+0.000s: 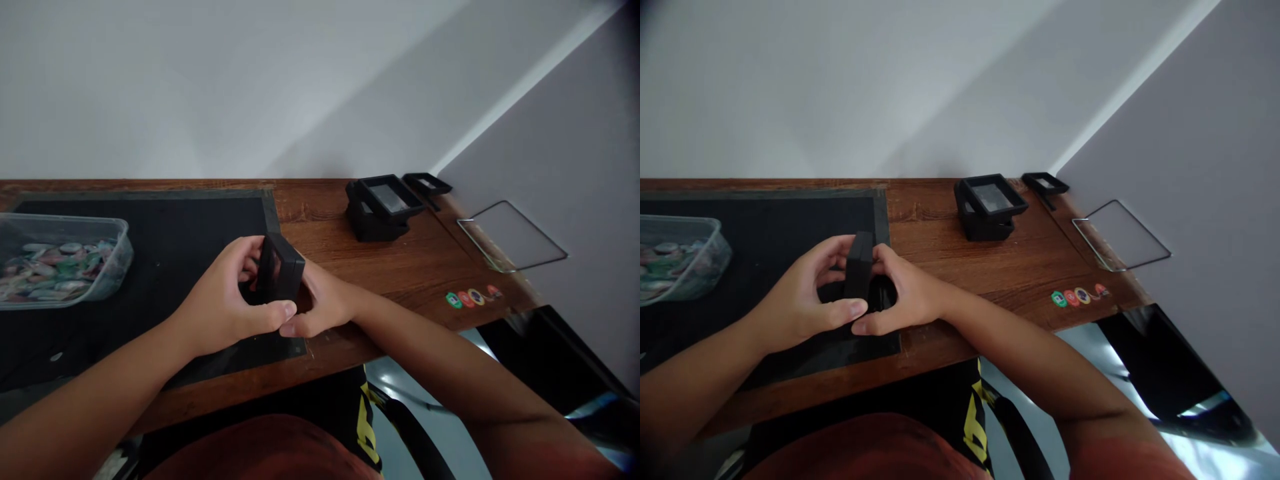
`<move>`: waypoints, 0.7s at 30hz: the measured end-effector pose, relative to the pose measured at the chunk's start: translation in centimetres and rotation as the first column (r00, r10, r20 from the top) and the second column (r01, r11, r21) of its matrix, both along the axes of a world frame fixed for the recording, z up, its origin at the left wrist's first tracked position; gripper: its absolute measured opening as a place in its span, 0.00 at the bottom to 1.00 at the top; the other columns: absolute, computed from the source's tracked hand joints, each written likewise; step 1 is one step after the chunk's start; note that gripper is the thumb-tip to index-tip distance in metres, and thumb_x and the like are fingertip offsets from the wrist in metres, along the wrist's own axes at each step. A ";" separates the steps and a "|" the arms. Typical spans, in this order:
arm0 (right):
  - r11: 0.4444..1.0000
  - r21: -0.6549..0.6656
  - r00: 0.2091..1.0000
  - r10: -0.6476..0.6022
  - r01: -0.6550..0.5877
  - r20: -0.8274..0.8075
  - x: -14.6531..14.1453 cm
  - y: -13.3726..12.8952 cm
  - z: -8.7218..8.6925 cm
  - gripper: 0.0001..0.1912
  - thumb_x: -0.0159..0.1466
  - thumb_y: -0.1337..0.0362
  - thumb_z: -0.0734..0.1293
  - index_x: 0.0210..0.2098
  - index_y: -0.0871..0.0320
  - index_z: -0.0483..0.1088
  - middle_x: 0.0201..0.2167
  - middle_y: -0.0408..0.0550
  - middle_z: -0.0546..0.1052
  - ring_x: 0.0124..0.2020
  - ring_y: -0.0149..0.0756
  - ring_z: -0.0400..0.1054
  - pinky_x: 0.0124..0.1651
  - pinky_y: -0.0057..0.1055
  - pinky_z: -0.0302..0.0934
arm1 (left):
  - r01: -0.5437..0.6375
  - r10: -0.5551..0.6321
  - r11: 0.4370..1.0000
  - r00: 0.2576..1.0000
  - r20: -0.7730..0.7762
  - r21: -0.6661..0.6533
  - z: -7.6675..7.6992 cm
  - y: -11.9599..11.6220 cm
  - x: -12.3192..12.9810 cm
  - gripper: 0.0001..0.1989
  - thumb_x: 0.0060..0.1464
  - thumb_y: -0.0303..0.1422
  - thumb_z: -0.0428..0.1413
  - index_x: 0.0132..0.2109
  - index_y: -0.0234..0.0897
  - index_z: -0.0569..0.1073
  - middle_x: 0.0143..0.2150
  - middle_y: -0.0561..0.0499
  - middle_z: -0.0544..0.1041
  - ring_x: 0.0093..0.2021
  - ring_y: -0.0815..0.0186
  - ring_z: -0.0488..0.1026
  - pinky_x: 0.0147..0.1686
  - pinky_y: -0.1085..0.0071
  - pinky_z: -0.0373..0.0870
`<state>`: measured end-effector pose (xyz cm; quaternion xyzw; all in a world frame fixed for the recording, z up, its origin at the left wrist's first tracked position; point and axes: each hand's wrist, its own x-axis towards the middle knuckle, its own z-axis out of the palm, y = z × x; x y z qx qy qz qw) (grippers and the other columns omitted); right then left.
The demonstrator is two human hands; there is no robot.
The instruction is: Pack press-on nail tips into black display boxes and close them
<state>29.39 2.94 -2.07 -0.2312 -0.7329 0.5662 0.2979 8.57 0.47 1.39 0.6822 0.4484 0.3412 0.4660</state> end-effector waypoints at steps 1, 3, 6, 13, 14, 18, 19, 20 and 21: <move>1.000 -0.006 1.000 0.000 0.000 -0.021 -0.1 0.0 -0.1 0.45 0.49 0.54 0.84 0.58 0.56 0.61 0.62 0.59 0.74 0.64 0.55 0.71 0.69 0.56 0.65 | -0.015 0.015 1.000 1.000 -0.012 -0.003 0.1 -0.1 0.1 0.36 0.43 0.47 0.70 0.57 0.40 0.74 0.53 0.42 0.79 0.52 0.47 0.77 0.52 0.46 0.76; 1.000 -0.006 0.997 0.008 -0.009 -0.073 -0.3 0.0 -0.4 0.45 0.47 0.56 0.84 0.58 0.56 0.61 0.62 0.59 0.73 0.66 0.54 0.70 0.71 0.55 0.62 | -0.046 0.046 0.999 0.998 -0.039 0.000 0.4 -0.4 0.2 0.37 0.41 0.48 0.71 0.57 0.41 0.74 0.53 0.43 0.79 0.52 0.47 0.76 0.53 0.45 0.76; 1.000 -0.004 0.993 0.017 -0.018 -0.118 -0.5 0.0 -0.7 0.47 0.44 0.58 0.84 0.57 0.55 0.61 0.62 0.57 0.73 0.65 0.52 0.70 0.72 0.52 0.62 | -0.055 0.056 0.998 0.996 -0.068 0.009 0.8 -0.7 0.1 0.38 0.39 0.47 0.73 0.57 0.42 0.74 0.52 0.44 0.79 0.51 0.47 0.77 0.52 0.46 0.77; 0.988 0.142 0.998 -0.055 0.057 -0.017 -0.3 -0.2 -1.1 0.52 0.37 0.51 0.83 0.56 0.55 0.60 0.59 0.58 0.74 0.61 0.57 0.72 0.67 0.55 0.66 | 0.099 -0.078 0.988 0.981 -0.175 0.117 1.5 -0.8 -0.6 0.32 0.39 0.45 0.74 0.52 0.45 0.76 0.49 0.47 0.79 0.49 0.49 0.79 0.49 0.50 0.82; 0.985 0.156 0.998 -0.069 0.067 0.007 -0.3 -0.2 -1.1 0.52 0.36 0.50 0.83 0.55 0.55 0.61 0.58 0.58 0.74 0.62 0.58 0.71 0.68 0.56 0.65 | 0.115 -0.089 0.985 0.978 -0.189 0.129 1.5 -0.8 -0.7 0.32 0.39 0.45 0.74 0.52 0.46 0.75 0.49 0.48 0.79 0.49 0.49 0.79 0.48 0.50 0.82; 0.983 0.173 0.998 -0.065 0.060 0.019 -0.2 -0.4 -1.2 0.52 0.35 0.47 0.83 0.54 0.52 0.60 0.57 0.55 0.74 0.63 0.58 0.69 0.67 0.55 0.65 | 0.123 -0.085 0.978 0.973 -0.217 0.169 1.6 -0.8 -1.0 0.34 0.39 0.46 0.74 0.53 0.46 0.75 0.51 0.47 0.78 0.49 0.49 0.79 0.48 0.50 0.83; 0.984 0.169 0.998 -0.064 0.060 0.019 -0.2 -0.4 -1.2 0.51 0.36 0.47 0.82 0.54 0.52 0.60 0.55 0.54 0.74 0.61 0.56 0.71 0.65 0.54 0.67 | 0.118 -0.080 0.979 0.972 -0.220 0.166 1.7 -0.8 -1.0 0.35 0.39 0.46 0.74 0.54 0.46 0.75 0.51 0.47 0.78 0.49 0.49 0.79 0.48 0.50 0.83; 0.984 0.165 0.997 -0.068 0.064 0.021 -0.2 -0.4 -1.2 0.50 0.36 0.47 0.82 0.53 0.51 0.59 0.54 0.52 0.74 0.58 0.54 0.72 0.63 0.52 0.69 | 0.113 -0.078 0.982 0.973 -0.218 0.153 1.6 -0.7 -1.0 0.36 0.38 0.46 0.74 0.55 0.45 0.74 0.51 0.47 0.79 0.49 0.49 0.80 0.48 0.50 0.83; 0.985 0.160 0.997 -0.071 0.066 0.024 -0.2 -0.4 -1.3 0.49 0.37 0.48 0.82 0.53 0.51 0.59 0.53 0.51 0.74 0.55 0.52 0.73 0.61 0.51 0.70 | 0.109 -0.079 0.985 0.974 -0.211 0.134 1.6 -0.7 -1.0 0.37 0.38 0.45 0.74 0.56 0.45 0.74 0.51 0.46 0.79 0.49 0.49 0.80 0.49 0.51 0.83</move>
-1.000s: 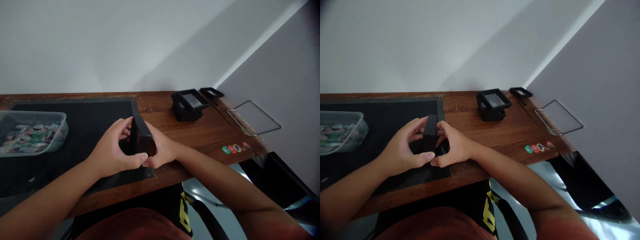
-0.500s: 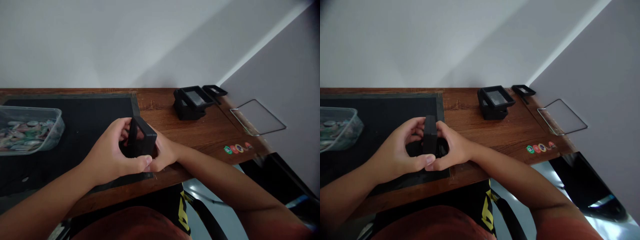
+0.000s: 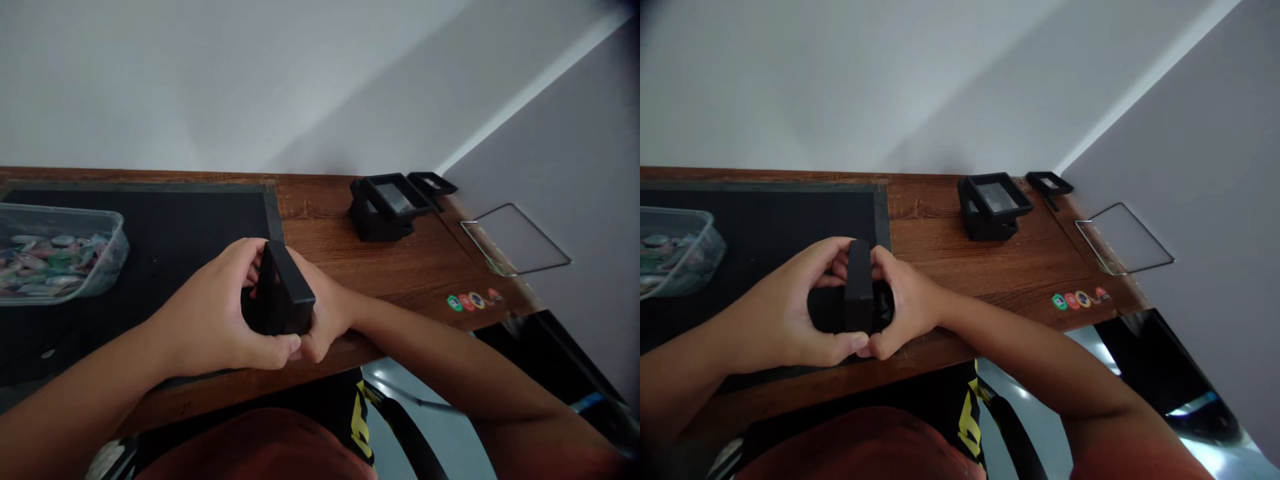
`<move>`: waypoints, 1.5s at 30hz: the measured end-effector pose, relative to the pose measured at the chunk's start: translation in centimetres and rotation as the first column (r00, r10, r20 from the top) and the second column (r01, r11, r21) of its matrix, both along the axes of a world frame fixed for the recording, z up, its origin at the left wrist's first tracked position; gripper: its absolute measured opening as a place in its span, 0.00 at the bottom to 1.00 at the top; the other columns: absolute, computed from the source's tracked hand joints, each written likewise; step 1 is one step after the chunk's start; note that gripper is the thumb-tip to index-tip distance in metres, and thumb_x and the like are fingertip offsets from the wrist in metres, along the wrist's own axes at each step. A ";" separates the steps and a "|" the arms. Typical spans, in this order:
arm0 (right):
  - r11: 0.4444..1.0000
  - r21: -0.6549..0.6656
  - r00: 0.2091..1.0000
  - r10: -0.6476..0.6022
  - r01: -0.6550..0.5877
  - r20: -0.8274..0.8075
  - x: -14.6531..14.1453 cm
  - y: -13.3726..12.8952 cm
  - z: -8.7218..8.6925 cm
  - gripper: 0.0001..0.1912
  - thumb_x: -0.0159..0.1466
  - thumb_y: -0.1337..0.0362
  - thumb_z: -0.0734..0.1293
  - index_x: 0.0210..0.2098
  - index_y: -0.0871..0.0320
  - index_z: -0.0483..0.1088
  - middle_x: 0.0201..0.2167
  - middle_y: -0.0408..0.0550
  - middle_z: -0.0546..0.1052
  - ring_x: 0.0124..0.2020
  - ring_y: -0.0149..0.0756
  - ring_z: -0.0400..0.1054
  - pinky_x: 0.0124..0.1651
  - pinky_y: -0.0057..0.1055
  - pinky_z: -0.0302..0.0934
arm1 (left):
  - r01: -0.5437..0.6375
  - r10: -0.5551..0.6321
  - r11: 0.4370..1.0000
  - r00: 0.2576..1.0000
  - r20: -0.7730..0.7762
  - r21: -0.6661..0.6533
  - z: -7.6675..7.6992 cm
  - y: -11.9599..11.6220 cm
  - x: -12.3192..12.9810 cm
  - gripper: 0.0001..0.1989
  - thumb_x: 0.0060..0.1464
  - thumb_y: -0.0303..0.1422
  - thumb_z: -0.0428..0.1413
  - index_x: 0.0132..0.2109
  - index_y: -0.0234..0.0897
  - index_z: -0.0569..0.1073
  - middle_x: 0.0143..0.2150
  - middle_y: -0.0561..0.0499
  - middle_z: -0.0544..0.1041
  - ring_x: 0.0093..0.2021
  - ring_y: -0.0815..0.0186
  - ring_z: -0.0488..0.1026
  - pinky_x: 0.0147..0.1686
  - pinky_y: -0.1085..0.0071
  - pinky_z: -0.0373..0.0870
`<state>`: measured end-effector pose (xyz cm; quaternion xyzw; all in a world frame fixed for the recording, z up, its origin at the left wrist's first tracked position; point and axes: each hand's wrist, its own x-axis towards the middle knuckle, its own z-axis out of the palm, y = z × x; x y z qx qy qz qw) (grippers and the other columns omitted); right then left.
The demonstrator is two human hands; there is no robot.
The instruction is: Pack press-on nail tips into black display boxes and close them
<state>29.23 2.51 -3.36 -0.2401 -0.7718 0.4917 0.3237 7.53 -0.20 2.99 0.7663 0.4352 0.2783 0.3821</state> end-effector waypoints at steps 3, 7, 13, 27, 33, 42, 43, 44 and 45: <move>0.999 -0.038 0.999 0.014 -0.016 -0.037 0.0 0.0 -0.2 0.47 0.39 0.48 0.83 0.52 0.51 0.60 0.50 0.49 0.75 0.50 0.48 0.75 0.59 0.50 0.71 | -0.014 0.016 0.999 0.999 0.040 -0.049 -0.5 0.2 0.0 0.44 0.38 0.46 0.75 0.63 0.47 0.71 0.52 0.46 0.78 0.49 0.48 0.80 0.49 0.51 0.83; 0.989 -0.122 0.990 0.069 -0.084 -0.121 -0.3 0.3 0.0 0.47 0.45 0.49 0.82 0.57 0.52 0.59 0.57 0.54 0.74 0.56 0.51 0.75 0.61 0.51 0.71 | -0.085 0.091 0.995 0.983 0.158 -0.049 -1.7 0.2 0.3 0.56 0.42 0.50 0.74 0.75 0.51 0.60 0.54 0.44 0.75 0.53 0.47 0.78 0.53 0.47 0.81; 0.976 -0.217 0.975 -0.066 0.018 -0.213 -0.7 0.8 0.6 0.50 0.46 0.40 0.83 0.60 0.52 0.64 0.59 0.57 0.76 0.61 0.55 0.73 0.68 0.56 0.66 | -0.049 0.116 0.977 0.940 0.320 -0.209 -2.6 0.1 1.1 0.53 0.48 0.48 0.73 0.74 0.48 0.56 0.71 0.38 0.66 0.74 0.39 0.63 0.73 0.35 0.63; 0.903 -0.428 0.957 -0.161 0.044 -0.242 -0.8 0.6 0.5 0.51 0.45 0.36 0.80 0.60 0.51 0.66 0.53 0.54 0.77 0.59 0.55 0.73 0.69 0.58 0.65 | -0.172 0.318 0.936 0.784 0.533 -0.306 -2.5 -0.8 2.8 0.45 0.43 0.36 0.74 0.65 0.46 0.62 0.69 0.40 0.70 0.72 0.45 0.69 0.72 0.42 0.69; 0.928 -0.299 0.929 -0.295 0.222 -0.224 0.6 0.3 2.6 0.68 0.48 0.34 0.81 0.75 0.47 0.45 0.76 0.59 0.58 0.76 0.57 0.56 0.75 0.56 0.58 | -0.261 0.359 0.931 0.782 0.510 -0.254 -1.3 -0.8 2.3 0.50 0.40 0.38 0.76 0.67 0.48 0.61 0.66 0.43 0.71 0.65 0.45 0.74 0.66 0.45 0.75; 0.985 -0.146 0.992 -0.107 0.095 -0.074 1.9 0.4 3.3 0.55 0.50 0.55 0.86 0.69 0.54 0.59 0.65 0.59 0.74 0.68 0.51 0.70 0.75 0.54 0.58 | -0.194 0.330 0.937 0.766 0.552 -0.291 -1.3 -0.1 1.8 0.51 0.37 0.37 0.78 0.65 0.48 0.61 0.62 0.47 0.76 0.69 0.45 0.71 0.71 0.45 0.70; 0.989 -0.124 0.994 -0.090 0.081 -0.069 1.7 0.3 3.1 0.55 0.50 0.56 0.86 0.69 0.54 0.59 0.66 0.59 0.73 0.67 0.52 0.70 0.74 0.53 0.60 | -0.182 0.323 0.936 0.785 0.528 -0.302 -1.5 -0.1 1.8 0.52 0.38 0.38 0.78 0.66 0.47 0.61 0.62 0.46 0.75 0.68 0.44 0.72 0.71 0.43 0.71; 0.991 -0.112 0.995 -0.075 0.068 -0.059 1.7 0.1 2.9 0.54 0.50 0.57 0.85 0.69 0.54 0.58 0.67 0.60 0.71 0.67 0.52 0.70 0.73 0.53 0.62 | -0.173 0.308 0.938 0.811 0.497 -0.300 -1.8 -0.2 1.8 0.52 0.38 0.39 0.78 0.67 0.47 0.61 0.63 0.45 0.75 0.68 0.44 0.72 0.70 0.42 0.71; 0.992 -0.109 0.997 -0.062 0.057 -0.044 1.6 0.0 2.9 0.54 0.51 0.58 0.84 0.69 0.54 0.57 0.68 0.61 0.70 0.67 0.52 0.69 0.72 0.53 0.63 | -0.162 0.284 0.944 0.842 0.459 -0.288 -2.1 -0.2 1.8 0.51 0.39 0.40 0.78 0.67 0.47 0.61 0.64 0.44 0.74 0.69 0.43 0.72 0.70 0.41 0.72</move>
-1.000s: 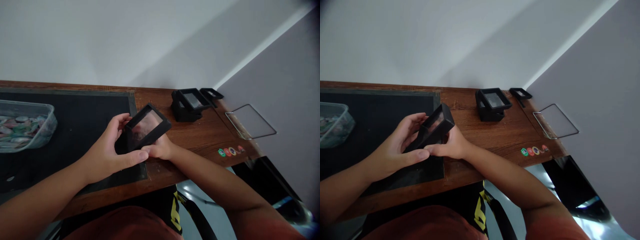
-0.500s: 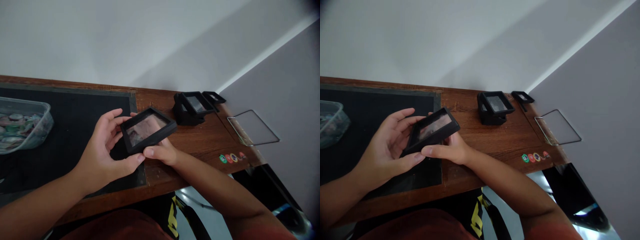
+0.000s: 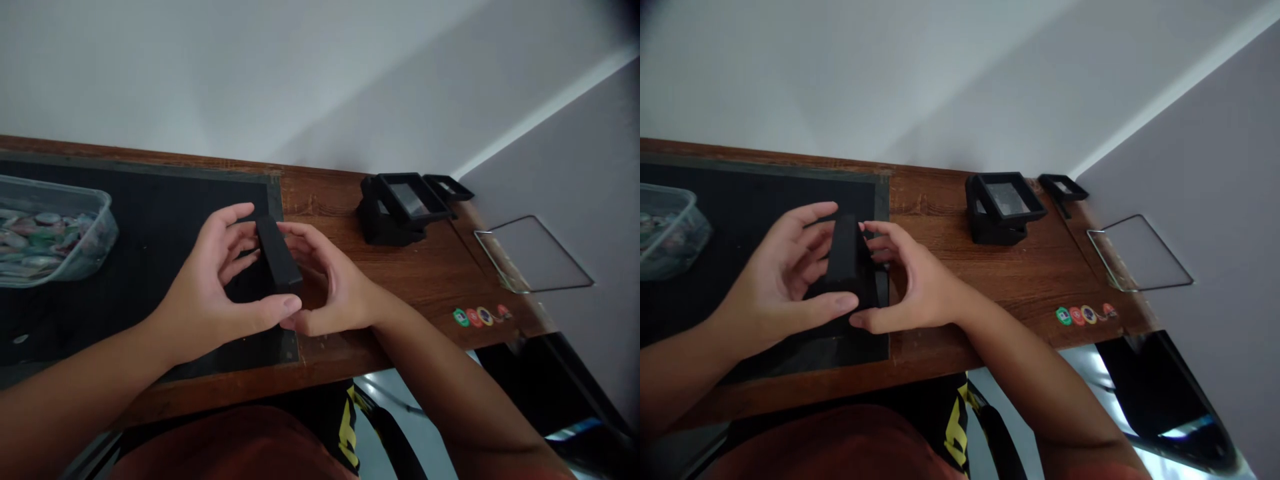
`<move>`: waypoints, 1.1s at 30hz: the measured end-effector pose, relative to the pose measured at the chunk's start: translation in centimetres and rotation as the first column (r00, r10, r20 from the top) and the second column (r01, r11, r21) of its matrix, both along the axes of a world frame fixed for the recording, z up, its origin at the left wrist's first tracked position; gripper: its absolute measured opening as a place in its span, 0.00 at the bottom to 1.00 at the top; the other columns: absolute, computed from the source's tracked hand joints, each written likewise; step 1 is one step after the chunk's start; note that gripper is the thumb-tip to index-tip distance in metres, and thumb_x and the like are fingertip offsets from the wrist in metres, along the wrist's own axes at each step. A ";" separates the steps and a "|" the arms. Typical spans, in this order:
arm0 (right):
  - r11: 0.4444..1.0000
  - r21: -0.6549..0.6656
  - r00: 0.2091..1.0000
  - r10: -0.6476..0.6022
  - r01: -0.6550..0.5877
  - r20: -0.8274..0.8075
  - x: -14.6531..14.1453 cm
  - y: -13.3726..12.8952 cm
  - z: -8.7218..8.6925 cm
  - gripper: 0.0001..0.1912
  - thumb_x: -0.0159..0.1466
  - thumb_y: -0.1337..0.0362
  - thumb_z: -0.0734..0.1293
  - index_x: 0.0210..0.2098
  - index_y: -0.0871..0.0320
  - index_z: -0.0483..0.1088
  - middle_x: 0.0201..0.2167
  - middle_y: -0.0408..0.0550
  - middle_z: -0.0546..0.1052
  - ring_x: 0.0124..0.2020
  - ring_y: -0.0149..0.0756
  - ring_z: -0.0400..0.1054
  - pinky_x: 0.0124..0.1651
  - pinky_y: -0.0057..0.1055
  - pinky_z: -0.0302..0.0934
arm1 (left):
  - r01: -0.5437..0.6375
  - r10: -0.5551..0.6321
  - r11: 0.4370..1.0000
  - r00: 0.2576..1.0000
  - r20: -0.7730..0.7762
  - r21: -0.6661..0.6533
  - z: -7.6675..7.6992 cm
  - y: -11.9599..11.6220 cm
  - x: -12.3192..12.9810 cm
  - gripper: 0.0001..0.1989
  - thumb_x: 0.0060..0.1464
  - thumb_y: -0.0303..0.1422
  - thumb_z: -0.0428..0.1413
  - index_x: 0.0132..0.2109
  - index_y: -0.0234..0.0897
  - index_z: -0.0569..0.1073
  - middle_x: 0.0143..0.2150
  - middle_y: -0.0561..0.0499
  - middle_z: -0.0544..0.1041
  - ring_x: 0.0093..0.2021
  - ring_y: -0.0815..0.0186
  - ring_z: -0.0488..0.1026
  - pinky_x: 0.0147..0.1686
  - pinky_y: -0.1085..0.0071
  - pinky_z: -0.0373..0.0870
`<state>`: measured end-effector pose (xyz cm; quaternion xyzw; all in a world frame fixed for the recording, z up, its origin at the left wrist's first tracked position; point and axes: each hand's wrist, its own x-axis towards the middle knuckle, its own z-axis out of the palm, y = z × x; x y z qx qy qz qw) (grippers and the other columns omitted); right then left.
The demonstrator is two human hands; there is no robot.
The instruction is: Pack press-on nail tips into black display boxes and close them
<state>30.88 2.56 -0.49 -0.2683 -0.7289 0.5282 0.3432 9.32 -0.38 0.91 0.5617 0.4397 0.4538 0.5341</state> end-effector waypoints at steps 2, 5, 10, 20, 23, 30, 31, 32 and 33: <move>1.000 -0.005 0.999 0.024 -0.024 0.034 0.1 -0.1 0.0 0.53 0.52 0.59 0.83 0.70 0.54 0.55 0.68 0.61 0.69 0.68 0.52 0.69 0.72 0.53 0.64 | 0.053 -0.050 0.998 0.994 -0.096 0.028 -0.4 0.0 0.0 0.49 0.42 0.41 0.76 0.68 0.47 0.63 0.65 0.43 0.74 0.70 0.43 0.70 0.69 0.40 0.73; 0.998 -0.015 0.997 0.059 -0.058 0.058 0.4 -0.1 0.2 0.55 0.52 0.59 0.82 0.71 0.54 0.53 0.66 0.60 0.71 0.67 0.51 0.70 0.73 0.54 0.63 | 0.094 -0.083 0.994 0.982 -0.172 0.057 -0.4 0.0 -0.1 0.48 0.42 0.42 0.76 0.68 0.45 0.66 0.66 0.42 0.74 0.71 0.43 0.70 0.68 0.43 0.75; 0.996 0.022 0.995 0.084 -0.085 0.045 0.6 0.1 0.1 0.55 0.53 0.58 0.83 0.73 0.51 0.55 0.63 0.56 0.74 0.64 0.51 0.73 0.71 0.53 0.65 | 0.099 -0.088 0.994 0.979 -0.184 0.053 0.2 0.3 -0.2 0.50 0.37 0.42 0.77 0.68 0.42 0.69 0.63 0.41 0.79 0.65 0.44 0.77 0.62 0.49 0.81; 0.997 0.068 0.999 0.038 -0.041 0.033 0.6 0.2 -0.5 0.55 0.51 0.54 0.83 0.72 0.50 0.58 0.59 0.53 0.75 0.59 0.49 0.74 0.64 0.49 0.71 | 0.083 -0.061 0.992 0.976 -0.209 0.097 -0.2 0.4 -0.2 0.49 0.36 0.41 0.78 0.66 0.44 0.71 0.61 0.44 0.82 0.60 0.48 0.81 0.58 0.56 0.84; 0.995 0.090 0.999 0.047 -0.048 0.014 0.5 0.4 -0.7 0.55 0.50 0.54 0.84 0.71 0.52 0.59 0.56 0.53 0.76 0.56 0.48 0.75 0.60 0.48 0.74 | 0.081 -0.054 0.990 0.974 -0.222 0.113 -0.1 0.4 -0.2 0.47 0.36 0.40 0.77 0.64 0.45 0.71 0.59 0.44 0.82 0.58 0.50 0.82 0.56 0.58 0.85; 0.997 0.039 0.998 0.061 -0.060 -0.018 0.6 0.7 -1.0 0.55 0.47 0.53 0.85 0.69 0.52 0.60 0.53 0.50 0.75 0.55 0.45 0.75 0.60 0.47 0.74 | 0.076 -0.049 0.991 0.972 -0.230 0.109 0.2 0.6 -0.1 0.43 0.35 0.39 0.77 0.59 0.45 0.70 0.58 0.45 0.82 0.55 0.52 0.84 0.54 0.58 0.85; 0.997 0.039 0.998 0.064 -0.063 -0.029 0.6 0.7 -1.1 0.56 0.47 0.54 0.85 0.69 0.52 0.60 0.54 0.51 0.74 0.55 0.46 0.74 0.60 0.47 0.74 | 0.081 -0.054 0.991 0.972 -0.227 0.109 0.2 0.6 -0.1 0.42 0.35 0.38 0.76 0.58 0.45 0.70 0.57 0.45 0.82 0.54 0.52 0.84 0.53 0.58 0.85; 0.997 0.037 0.996 0.075 -0.073 -0.044 0.6 0.7 -1.2 0.55 0.47 0.55 0.85 0.69 0.52 0.59 0.54 0.52 0.74 0.55 0.46 0.74 0.60 0.47 0.74 | 0.088 -0.063 0.991 0.974 -0.219 0.106 0.3 0.6 -0.1 0.41 0.35 0.38 0.76 0.58 0.45 0.70 0.56 0.46 0.82 0.53 0.53 0.85 0.53 0.58 0.85; 0.996 0.034 0.994 0.088 -0.086 -0.062 0.6 0.8 -1.3 0.55 0.48 0.57 0.85 0.69 0.52 0.59 0.55 0.52 0.74 0.55 0.46 0.75 0.60 0.48 0.74 | 0.093 -0.070 0.990 0.976 -0.208 0.102 0.3 0.6 -0.1 0.40 0.35 0.37 0.75 0.57 0.45 0.70 0.54 0.47 0.83 0.51 0.53 0.85 0.54 0.57 0.85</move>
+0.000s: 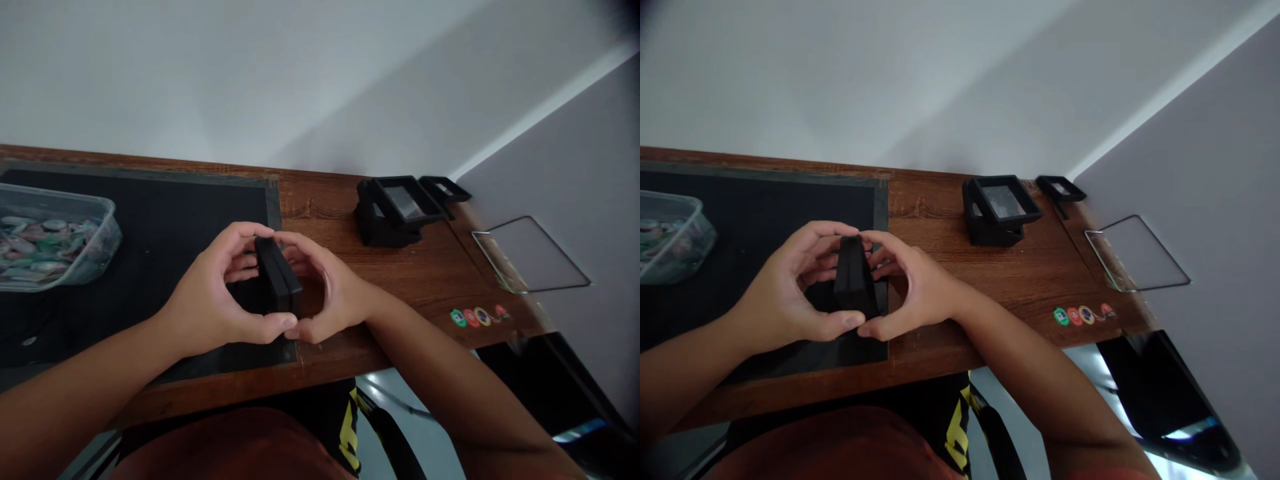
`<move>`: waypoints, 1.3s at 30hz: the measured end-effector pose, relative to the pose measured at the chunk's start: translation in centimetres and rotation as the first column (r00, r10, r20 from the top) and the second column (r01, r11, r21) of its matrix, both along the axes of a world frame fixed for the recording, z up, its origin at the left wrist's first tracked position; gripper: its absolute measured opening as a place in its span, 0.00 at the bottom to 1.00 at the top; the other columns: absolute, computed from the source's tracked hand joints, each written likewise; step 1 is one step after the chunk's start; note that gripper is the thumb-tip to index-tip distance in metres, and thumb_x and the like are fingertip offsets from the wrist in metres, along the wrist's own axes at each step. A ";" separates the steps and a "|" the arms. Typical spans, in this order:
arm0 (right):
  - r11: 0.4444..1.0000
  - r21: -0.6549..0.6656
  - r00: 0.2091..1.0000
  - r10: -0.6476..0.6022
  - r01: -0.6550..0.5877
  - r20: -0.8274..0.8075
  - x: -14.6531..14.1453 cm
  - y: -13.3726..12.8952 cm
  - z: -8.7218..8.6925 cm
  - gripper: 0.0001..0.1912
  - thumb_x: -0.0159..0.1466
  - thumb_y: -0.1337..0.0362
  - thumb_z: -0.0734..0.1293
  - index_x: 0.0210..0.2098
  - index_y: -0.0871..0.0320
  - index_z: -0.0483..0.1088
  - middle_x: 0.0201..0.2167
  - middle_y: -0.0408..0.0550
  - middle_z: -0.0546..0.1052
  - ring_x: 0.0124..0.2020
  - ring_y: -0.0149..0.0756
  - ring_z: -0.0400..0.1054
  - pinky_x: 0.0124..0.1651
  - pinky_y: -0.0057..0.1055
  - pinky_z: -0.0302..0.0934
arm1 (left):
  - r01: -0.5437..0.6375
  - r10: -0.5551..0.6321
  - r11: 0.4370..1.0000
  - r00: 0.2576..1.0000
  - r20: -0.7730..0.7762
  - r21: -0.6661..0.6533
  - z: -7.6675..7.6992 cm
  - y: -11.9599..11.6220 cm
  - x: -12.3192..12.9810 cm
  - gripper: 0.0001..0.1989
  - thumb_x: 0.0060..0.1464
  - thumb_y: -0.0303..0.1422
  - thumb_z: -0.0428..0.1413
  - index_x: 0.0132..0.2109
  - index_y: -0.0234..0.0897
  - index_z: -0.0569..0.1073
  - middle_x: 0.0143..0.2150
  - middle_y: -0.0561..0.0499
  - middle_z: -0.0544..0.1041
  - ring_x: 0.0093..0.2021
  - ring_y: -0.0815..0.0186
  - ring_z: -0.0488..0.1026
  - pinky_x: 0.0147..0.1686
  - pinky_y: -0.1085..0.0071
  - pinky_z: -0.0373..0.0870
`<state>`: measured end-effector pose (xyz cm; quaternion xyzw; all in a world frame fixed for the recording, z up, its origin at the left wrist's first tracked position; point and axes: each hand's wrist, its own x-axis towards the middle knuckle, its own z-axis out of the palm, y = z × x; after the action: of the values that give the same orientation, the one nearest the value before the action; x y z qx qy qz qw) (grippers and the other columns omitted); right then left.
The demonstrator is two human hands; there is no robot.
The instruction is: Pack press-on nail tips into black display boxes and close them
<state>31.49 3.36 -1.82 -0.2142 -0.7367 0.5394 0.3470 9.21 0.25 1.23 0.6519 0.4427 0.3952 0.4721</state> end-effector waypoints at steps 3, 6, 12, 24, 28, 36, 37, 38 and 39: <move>0.998 -0.044 0.999 0.050 -0.051 -0.017 0.2 0.4 -0.4 0.54 0.48 0.58 0.84 0.69 0.51 0.59 0.58 0.53 0.74 0.56 0.46 0.75 0.62 0.50 0.73 | 0.008 -0.008 1.000 1.000 0.023 -0.017 0.0 0.1 -0.2 0.41 0.35 0.37 0.75 0.57 0.44 0.69 0.52 0.46 0.84 0.49 0.53 0.85 0.55 0.54 0.84; 0.992 -0.096 0.997 0.076 -0.076 0.001 0.6 0.9 -0.6 0.58 0.45 0.58 0.86 0.69 0.51 0.60 0.60 0.54 0.74 0.58 0.48 0.75 0.63 0.51 0.72 | 0.029 -0.027 0.999 0.997 0.068 -0.038 -0.3 0.5 -0.5 0.45 0.36 0.38 0.75 0.61 0.44 0.68 0.55 0.43 0.83 0.50 0.51 0.85 0.54 0.54 0.84; 0.944 -0.314 0.995 0.089 -0.101 -0.052 1.5 1.6 0.7 0.41 0.57 0.57 0.78 0.68 0.51 0.66 0.63 0.54 0.77 0.63 0.52 0.74 0.66 0.53 0.68 | 0.227 -0.197 0.973 0.903 0.382 -0.035 -1.2 1.9 -1.4 0.29 0.50 0.35 0.72 0.58 0.46 0.74 0.60 0.43 0.81 0.58 0.46 0.83 0.57 0.51 0.83; 0.817 -0.557 0.972 -0.224 0.146 -0.074 1.1 1.0 3.3 0.29 0.62 0.41 0.70 0.54 0.55 0.78 0.56 0.56 0.84 0.51 0.52 0.82 0.38 0.39 0.80 | 0.219 -0.111 0.951 0.900 0.422 -0.217 1.3 2.1 -2.8 0.34 0.36 0.27 0.64 0.55 0.44 0.72 0.68 0.49 0.76 0.69 0.44 0.73 0.69 0.50 0.73; 0.828 -0.498 0.945 -0.324 0.259 -0.048 1.0 0.9 3.3 0.26 0.63 0.42 0.73 0.51 0.55 0.80 0.51 0.54 0.86 0.48 0.49 0.84 0.36 0.36 0.80 | 0.164 -0.070 0.960 0.925 0.374 -0.227 1.1 2.6 -3.0 0.31 0.34 0.22 0.60 0.51 0.44 0.75 0.68 0.48 0.76 0.64 0.47 0.78 0.62 0.53 0.80; 0.793 -0.322 0.847 -0.529 0.516 0.053 0.4 0.8 3.3 0.15 0.66 0.50 0.72 0.42 0.55 0.79 0.37 0.48 0.86 0.33 0.38 0.82 0.28 0.28 0.73 | 0.265 -0.233 0.944 0.957 0.176 -0.194 -0.7 3.7 -3.2 0.36 0.48 0.25 0.68 0.63 0.46 0.68 0.64 0.42 0.77 0.56 0.51 0.84 0.53 0.59 0.84; 0.783 -0.278 0.824 -0.562 0.556 0.065 0.3 0.8 3.3 0.14 0.65 0.51 0.73 0.40 0.55 0.79 0.36 0.47 0.85 0.32 0.37 0.82 0.28 0.27 0.72 | 0.267 -0.245 0.950 0.959 0.142 -0.164 -0.9 3.6 -3.1 0.37 0.49 0.26 0.68 0.64 0.46 0.67 0.65 0.42 0.77 0.57 0.52 0.83 0.54 0.59 0.83; 0.776 -0.236 0.807 -0.586 0.585 0.076 0.2 0.7 3.3 0.13 0.65 0.51 0.73 0.40 0.55 0.79 0.35 0.47 0.85 0.32 0.36 0.81 0.28 0.27 0.72 | 0.263 -0.250 0.956 0.962 0.105 -0.129 -1.1 3.6 -3.0 0.37 0.50 0.26 0.68 0.65 0.45 0.66 0.65 0.41 0.76 0.59 0.53 0.82 0.56 0.59 0.81; 0.773 -0.198 0.796 -0.599 0.603 0.085 0.1 0.6 3.3 0.13 0.66 0.51 0.73 0.40 0.55 0.79 0.35 0.47 0.85 0.32 0.36 0.80 0.28 0.27 0.71 | 0.251 -0.245 0.964 0.967 0.064 -0.093 -1.2 3.6 -2.9 0.38 0.50 0.27 0.68 0.66 0.45 0.66 0.66 0.41 0.76 0.61 0.53 0.80 0.58 0.59 0.80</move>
<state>31.60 4.01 1.51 -0.4788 -0.5698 0.4749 0.4696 6.27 3.80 0.00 0.6672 0.3644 0.3272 0.5613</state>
